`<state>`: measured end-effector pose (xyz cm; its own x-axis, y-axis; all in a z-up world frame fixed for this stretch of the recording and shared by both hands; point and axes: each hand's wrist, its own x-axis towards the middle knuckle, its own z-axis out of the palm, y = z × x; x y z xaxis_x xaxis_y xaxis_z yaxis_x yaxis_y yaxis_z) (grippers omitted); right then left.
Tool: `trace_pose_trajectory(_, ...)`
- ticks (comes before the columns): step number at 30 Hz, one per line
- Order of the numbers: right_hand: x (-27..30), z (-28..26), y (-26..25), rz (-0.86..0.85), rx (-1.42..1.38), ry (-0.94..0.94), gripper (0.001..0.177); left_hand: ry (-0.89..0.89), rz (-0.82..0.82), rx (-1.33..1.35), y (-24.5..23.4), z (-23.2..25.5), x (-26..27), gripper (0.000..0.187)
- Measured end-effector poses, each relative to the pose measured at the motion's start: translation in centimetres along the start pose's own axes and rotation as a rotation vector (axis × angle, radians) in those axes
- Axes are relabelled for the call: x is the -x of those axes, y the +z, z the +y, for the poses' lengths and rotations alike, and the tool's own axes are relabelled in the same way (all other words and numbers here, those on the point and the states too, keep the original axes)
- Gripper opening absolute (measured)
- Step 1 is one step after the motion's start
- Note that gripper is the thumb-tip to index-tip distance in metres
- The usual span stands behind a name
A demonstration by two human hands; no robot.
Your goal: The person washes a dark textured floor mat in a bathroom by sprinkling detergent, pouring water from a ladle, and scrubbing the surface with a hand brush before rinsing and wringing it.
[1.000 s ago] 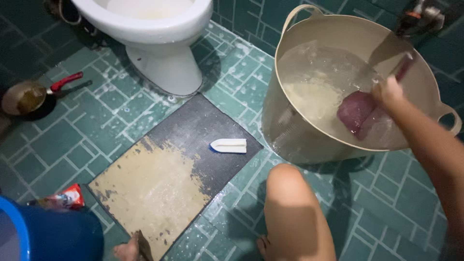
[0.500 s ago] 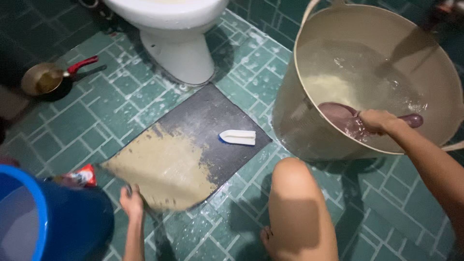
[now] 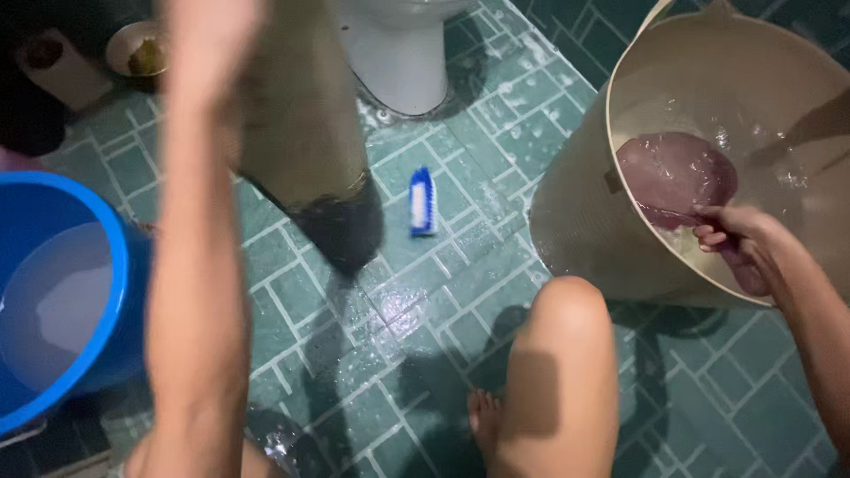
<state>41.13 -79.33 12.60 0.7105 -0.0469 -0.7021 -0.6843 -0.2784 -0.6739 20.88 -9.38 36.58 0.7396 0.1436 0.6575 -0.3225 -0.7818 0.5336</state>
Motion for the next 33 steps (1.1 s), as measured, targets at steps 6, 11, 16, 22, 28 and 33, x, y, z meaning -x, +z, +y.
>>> trace_pose_trajectory(6, 3.4, -3.5, -4.6, -0.025, -0.106, -0.028, 0.023, -0.089, -0.091, -0.067, 10.1, 3.4, 5.4, 0.016)
trace_pose_trajectory(11, 12.8, -6.6, -2.1, 0.031, 0.114, -0.163, 0.023, -0.505, 0.023, 0.019, 18.1, -5.0, 16.8, 0.012)
trace_pose_trajectory(16, 22.5, -8.0, 8.1, -0.077, 0.225, -0.149, 0.023, -1.598, 0.031, 0.551, 22.3, -6.9, 25.7, 0.076)
trace_pose_trajectory(22, 30.0, -5.1, 16.7, -0.305, 0.199, -0.069, 0.022, -1.21, 0.071, 0.303, 18.1, 0.1, 24.1, 0.046)
trace_pose_trajectory(28, 41.2, -3.3, 17.2, -0.219, 0.202, -0.225, 0.022, -0.904, -0.719, -0.356, 9.0, 12.8, 17.5, 0.032)
trace_pose_trajectory(33, 50.2, -5.5, 14.7, -0.181, 0.502, -0.15, 0.034, -0.866, -0.885, -0.387, 2.5, 22.2, 13.2, 0.03)
